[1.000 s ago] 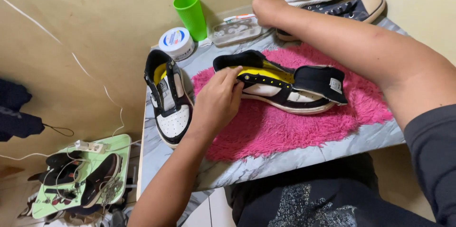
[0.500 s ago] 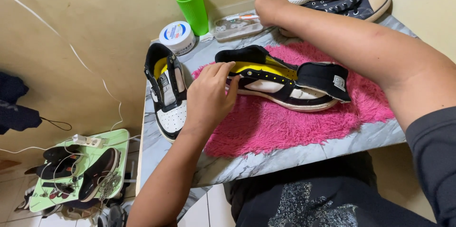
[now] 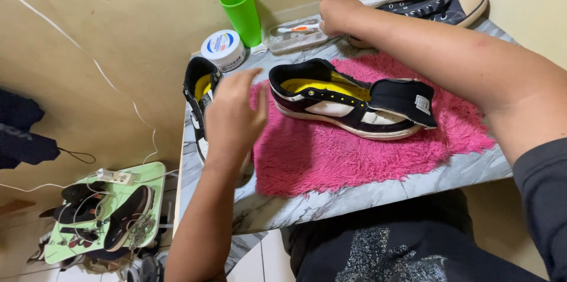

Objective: Cleaning the upper and midsole of a sneaker using a toothbrush and cleaning solution.

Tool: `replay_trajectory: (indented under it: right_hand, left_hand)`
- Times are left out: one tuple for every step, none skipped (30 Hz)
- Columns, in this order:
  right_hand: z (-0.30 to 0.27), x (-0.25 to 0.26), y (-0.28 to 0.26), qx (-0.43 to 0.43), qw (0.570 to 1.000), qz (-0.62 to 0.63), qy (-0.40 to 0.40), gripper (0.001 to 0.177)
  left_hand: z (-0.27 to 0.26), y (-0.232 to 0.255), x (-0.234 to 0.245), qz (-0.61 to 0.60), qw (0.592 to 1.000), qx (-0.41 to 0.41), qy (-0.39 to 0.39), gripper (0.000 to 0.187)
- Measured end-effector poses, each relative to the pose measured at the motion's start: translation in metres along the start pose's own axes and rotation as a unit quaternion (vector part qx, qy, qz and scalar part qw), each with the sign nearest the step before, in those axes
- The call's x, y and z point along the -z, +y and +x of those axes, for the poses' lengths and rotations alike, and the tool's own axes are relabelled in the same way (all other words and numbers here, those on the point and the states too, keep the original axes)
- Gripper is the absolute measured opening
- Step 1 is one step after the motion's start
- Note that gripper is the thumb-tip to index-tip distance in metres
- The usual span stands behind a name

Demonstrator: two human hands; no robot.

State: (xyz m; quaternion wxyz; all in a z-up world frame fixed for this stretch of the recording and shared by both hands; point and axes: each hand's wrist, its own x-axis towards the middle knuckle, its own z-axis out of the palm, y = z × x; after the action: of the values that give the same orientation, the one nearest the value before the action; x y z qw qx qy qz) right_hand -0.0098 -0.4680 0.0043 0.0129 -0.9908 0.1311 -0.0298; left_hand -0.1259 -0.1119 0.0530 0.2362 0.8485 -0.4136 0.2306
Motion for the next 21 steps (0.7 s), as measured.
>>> replay_trajectory:
  right_hand:
    - [-0.003, 0.002, -0.001, 0.0, 1.0, 0.002, 0.002, 0.031]
    - [-0.006, 0.003, -0.003, 0.014, 0.999, 0.011, 0.034, 0.031]
    - [-0.009, 0.004, -0.006, 0.028, 0.997, 0.02, 0.067, 0.031]
    - [-0.013, 0.006, -0.012, 0.031, 0.997, 0.021, 0.067, 0.031]
    - [-0.016, 0.008, -0.019, 0.088, 0.984, 0.082, 0.131, 0.028]
    - [-0.02, 0.008, -0.026, 0.144, 0.96, 0.144, 0.192, 0.026]
    - [-0.039, 0.024, -0.047, 0.147, 0.96, 0.145, 0.19, 0.026]
    - [-0.058, 0.039, -0.067, 0.158, 0.952, 0.191, 0.179, 0.026]
    - [-0.078, 0.055, -0.087, 0.169, 0.942, 0.237, 0.166, 0.028]
    - [-0.084, 0.057, -0.103, 0.172, 0.942, 0.238, 0.164, 0.028]
    - [-0.09, 0.059, -0.119, 0.169, 0.928, 0.304, 0.133, 0.031]
    - [-0.096, 0.061, -0.136, 0.167, 0.909, 0.369, 0.1, 0.034]
    - [-0.109, 0.068, -0.153, 0.171, 0.908, 0.369, 0.097, 0.034]
    - [-0.123, 0.074, -0.171, 0.141, 0.894, 0.425, 0.01, 0.042]
    - [-0.137, 0.081, -0.188, 0.11, 0.87, 0.474, -0.078, 0.05]
    - [-0.124, 0.063, -0.201, 0.114, 0.869, 0.474, -0.082, 0.05]
    - [-0.11, 0.045, -0.214, 0.067, 0.842, 0.525, -0.103, 0.065]
    - [-0.097, 0.028, -0.227, 0.021, 0.811, 0.572, -0.123, 0.081]
    - [-0.101, 0.028, -0.238, 0.026, 0.811, 0.571, -0.127, 0.081]
    - [-0.106, 0.029, -0.249, -0.003, 0.788, 0.598, -0.149, 0.089]
    - [-0.111, 0.029, -0.261, -0.033, 0.763, 0.622, -0.172, 0.097]
  left_hand:
    - [0.002, -0.012, 0.004, 0.002, 1.0, -0.002, 0.0, 0.031]
    - [0.003, -0.023, 0.008, -0.018, 0.998, -0.008, 0.061, 0.027]
    - [0.004, -0.035, 0.012, -0.038, 0.992, -0.015, 0.123, 0.025]
    - [0.007, -0.048, 0.019, -0.036, 0.992, -0.013, 0.123, 0.025]
    - [0.009, -0.06, 0.026, -0.044, 0.991, 0.036, 0.124, 0.029]
    - [0.01, -0.073, 0.033, -0.052, 0.987, 0.086, 0.123, 0.035]
    - [0.01, -0.083, 0.039, -0.05, 0.987, 0.09, 0.123, 0.035]
    - [0.01, -0.092, 0.044, -0.072, 0.978, 0.167, 0.103, 0.043]
    - [0.01, -0.102, 0.049, -0.094, 0.962, 0.244, 0.081, 0.05]
    - [0.011, -0.106, 0.054, -0.093, 0.961, 0.247, 0.082, 0.05]
    - [0.012, -0.111, 0.06, -0.132, 0.93, 0.342, 0.019, 0.055]
    - [0.012, -0.115, 0.066, -0.17, 0.885, 0.431, -0.042, 0.059]
    - [0.011, -0.128, 0.063, -0.169, 0.883, 0.435, -0.041, 0.059]
    - [0.009, -0.141, 0.06, -0.241, 0.852, 0.462, -0.054, 0.068]
    - [0.006, -0.153, 0.058, -0.311, 0.814, 0.485, -0.065, 0.076]
    - [0.003, -0.163, 0.053, -0.31, 0.813, 0.489, -0.063, 0.076]
    - [-0.001, -0.172, 0.049, -0.341, 0.809, 0.47, -0.095, 0.084]
    - [-0.005, -0.182, 0.046, -0.371, 0.803, 0.45, -0.126, 0.092]
    - [-0.004, -0.181, 0.04, -0.37, 0.802, 0.454, -0.121, 0.092]
    - [-0.005, -0.182, 0.035, -0.384, 0.793, 0.451, -0.142, 0.095]
    - [-0.006, -0.182, 0.031, -0.399, 0.784, 0.447, -0.162, 0.098]
